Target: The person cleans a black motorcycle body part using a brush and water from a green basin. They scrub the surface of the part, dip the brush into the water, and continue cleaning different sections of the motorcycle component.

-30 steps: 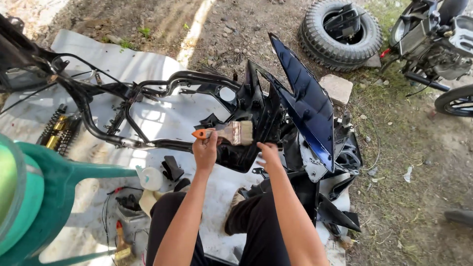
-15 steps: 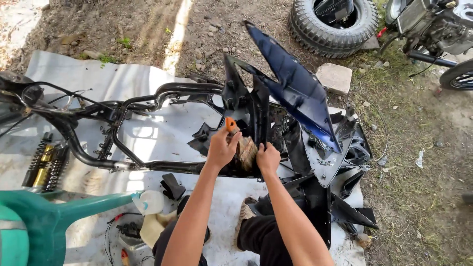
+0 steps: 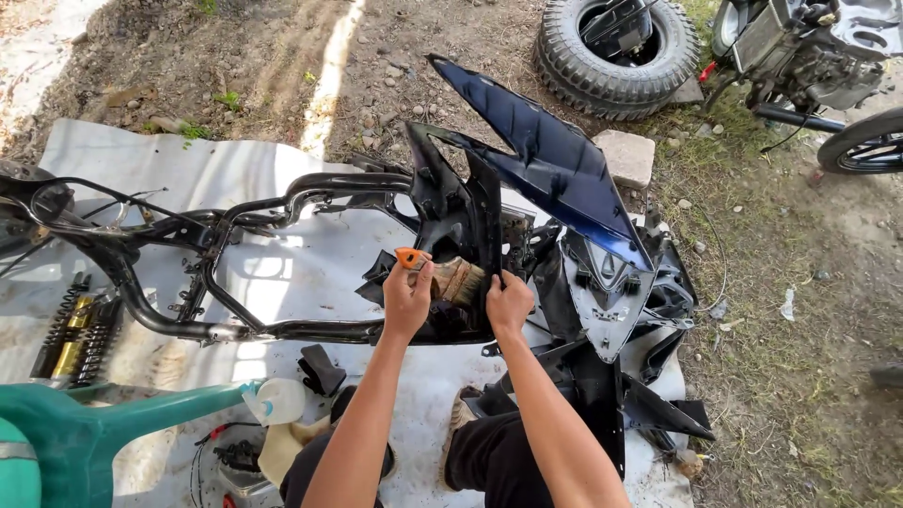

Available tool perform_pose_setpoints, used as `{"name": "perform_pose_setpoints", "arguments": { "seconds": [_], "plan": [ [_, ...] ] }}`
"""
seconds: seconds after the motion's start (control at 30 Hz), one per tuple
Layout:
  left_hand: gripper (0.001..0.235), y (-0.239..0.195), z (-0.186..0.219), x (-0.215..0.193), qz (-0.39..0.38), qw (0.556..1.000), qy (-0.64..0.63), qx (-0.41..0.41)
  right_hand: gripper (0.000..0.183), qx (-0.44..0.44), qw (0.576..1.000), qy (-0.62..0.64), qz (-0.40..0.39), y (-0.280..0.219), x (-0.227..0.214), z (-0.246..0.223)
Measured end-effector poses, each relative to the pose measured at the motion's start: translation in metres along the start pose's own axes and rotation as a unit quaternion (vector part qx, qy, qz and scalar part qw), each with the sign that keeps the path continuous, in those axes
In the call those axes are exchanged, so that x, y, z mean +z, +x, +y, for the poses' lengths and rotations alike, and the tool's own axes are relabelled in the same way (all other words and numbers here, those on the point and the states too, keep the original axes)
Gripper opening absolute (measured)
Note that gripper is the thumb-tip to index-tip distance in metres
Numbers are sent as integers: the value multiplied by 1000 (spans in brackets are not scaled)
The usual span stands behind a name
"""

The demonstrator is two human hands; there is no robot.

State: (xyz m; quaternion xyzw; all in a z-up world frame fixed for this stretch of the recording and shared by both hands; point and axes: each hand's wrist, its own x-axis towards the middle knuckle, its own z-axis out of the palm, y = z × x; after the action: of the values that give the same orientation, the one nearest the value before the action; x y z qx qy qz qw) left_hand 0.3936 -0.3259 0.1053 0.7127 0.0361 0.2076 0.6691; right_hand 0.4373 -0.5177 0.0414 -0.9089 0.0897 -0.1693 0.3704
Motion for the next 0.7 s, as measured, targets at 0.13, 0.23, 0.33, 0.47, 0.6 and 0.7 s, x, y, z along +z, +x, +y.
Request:
{"name": "perform_pose_setpoints", "arguments": {
  "seconds": [0.13, 0.23, 0.33, 0.47, 0.6, 0.7],
  "plan": [
    [23, -5, 8, 13, -14, 999, -12, -43, 22, 35, 999, 1, 27, 0, -18, 15],
    [23, -9, 12, 26, -35, 997, -22, -70, 22, 29, 998, 37, 48, -3, -25, 39],
    [23, -7, 12, 31, -71, 997, -13, -40, 20, 12, 1000, 20, -3, 2, -18, 53],
    [21, -8, 19, 30, -78, 996, 44, -4, 23, -17, 998, -50, -27, -1, -22, 47],
    [22, -4, 29, 26, -112, 989, 93, -16, 31, -7, 999, -10, -30, -3, -14, 53],
    [24, 2, 28, 28, -93, 985, 132, -54, 31, -5, 999, 19, -34, -2, -13, 56]
  ]
}}
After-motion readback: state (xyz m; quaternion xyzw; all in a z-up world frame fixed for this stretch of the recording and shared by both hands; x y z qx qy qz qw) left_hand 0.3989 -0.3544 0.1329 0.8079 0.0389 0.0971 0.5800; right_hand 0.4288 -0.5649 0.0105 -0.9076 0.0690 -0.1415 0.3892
